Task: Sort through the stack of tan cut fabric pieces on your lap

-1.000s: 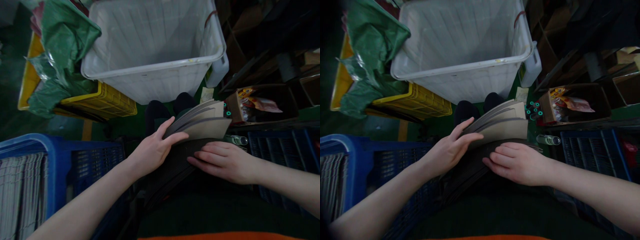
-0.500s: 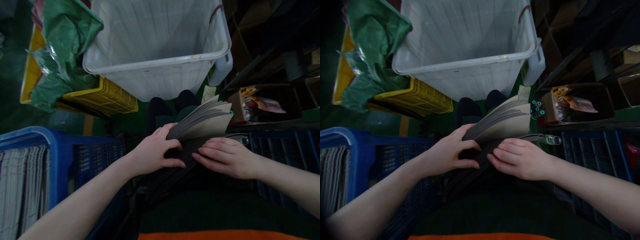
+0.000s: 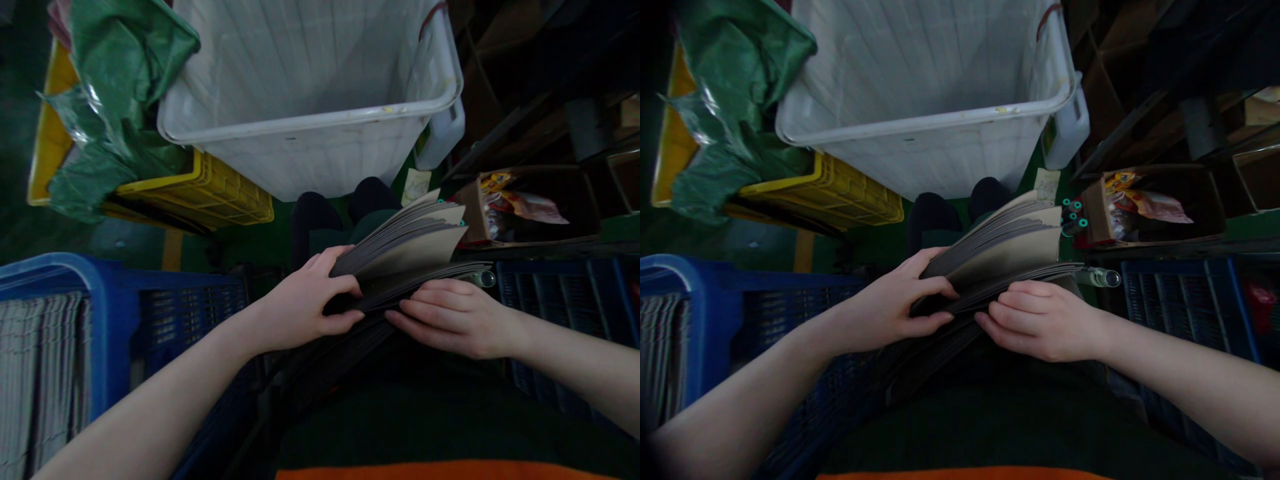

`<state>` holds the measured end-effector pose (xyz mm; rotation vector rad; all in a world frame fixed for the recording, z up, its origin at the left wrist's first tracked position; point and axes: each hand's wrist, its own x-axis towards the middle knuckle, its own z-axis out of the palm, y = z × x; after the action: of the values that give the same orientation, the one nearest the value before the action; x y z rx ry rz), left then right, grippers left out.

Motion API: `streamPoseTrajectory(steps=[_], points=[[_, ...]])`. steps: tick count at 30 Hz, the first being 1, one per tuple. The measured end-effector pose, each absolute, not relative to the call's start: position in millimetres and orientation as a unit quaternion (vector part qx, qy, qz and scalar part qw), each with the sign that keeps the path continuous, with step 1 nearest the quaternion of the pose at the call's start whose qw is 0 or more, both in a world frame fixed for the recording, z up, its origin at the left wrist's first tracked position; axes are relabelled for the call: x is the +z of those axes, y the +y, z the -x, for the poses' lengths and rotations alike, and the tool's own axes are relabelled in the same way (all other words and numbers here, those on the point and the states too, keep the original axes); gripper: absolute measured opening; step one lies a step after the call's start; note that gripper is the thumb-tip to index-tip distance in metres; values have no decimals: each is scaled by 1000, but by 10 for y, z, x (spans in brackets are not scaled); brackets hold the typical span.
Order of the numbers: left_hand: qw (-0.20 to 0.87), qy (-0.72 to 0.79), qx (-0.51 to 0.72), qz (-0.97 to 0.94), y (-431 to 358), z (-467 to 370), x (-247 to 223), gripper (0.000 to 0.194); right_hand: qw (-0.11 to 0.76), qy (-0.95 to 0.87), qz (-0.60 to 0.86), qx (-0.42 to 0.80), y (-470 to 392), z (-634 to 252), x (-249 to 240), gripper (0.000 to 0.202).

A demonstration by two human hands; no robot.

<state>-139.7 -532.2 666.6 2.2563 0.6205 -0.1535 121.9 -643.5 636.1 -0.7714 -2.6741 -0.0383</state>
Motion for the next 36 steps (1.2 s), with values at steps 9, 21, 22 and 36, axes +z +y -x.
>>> streamPoseTrajectory(steps=[9, 21, 22, 36], points=[[392, 246, -55, -885, -5327, 1398, 6653, 20, 172, -944, 282, -5, -6431, -1198, 6389, 29], [382, 245, -58, -889, -5332, 1393, 6643, 21, 182, -941, 285, -11, -6403, -1164, 6416, 27], [382, 245, -58, -889, -5332, 1393, 6646, 20, 182, -941, 286, -12, -6403, -1164, 6413, 27], [339, 263, -33, -903, -5341, 1375, 6617, 40, 180, -937, 299, -15, -6443, -1158, 6403, 26]])
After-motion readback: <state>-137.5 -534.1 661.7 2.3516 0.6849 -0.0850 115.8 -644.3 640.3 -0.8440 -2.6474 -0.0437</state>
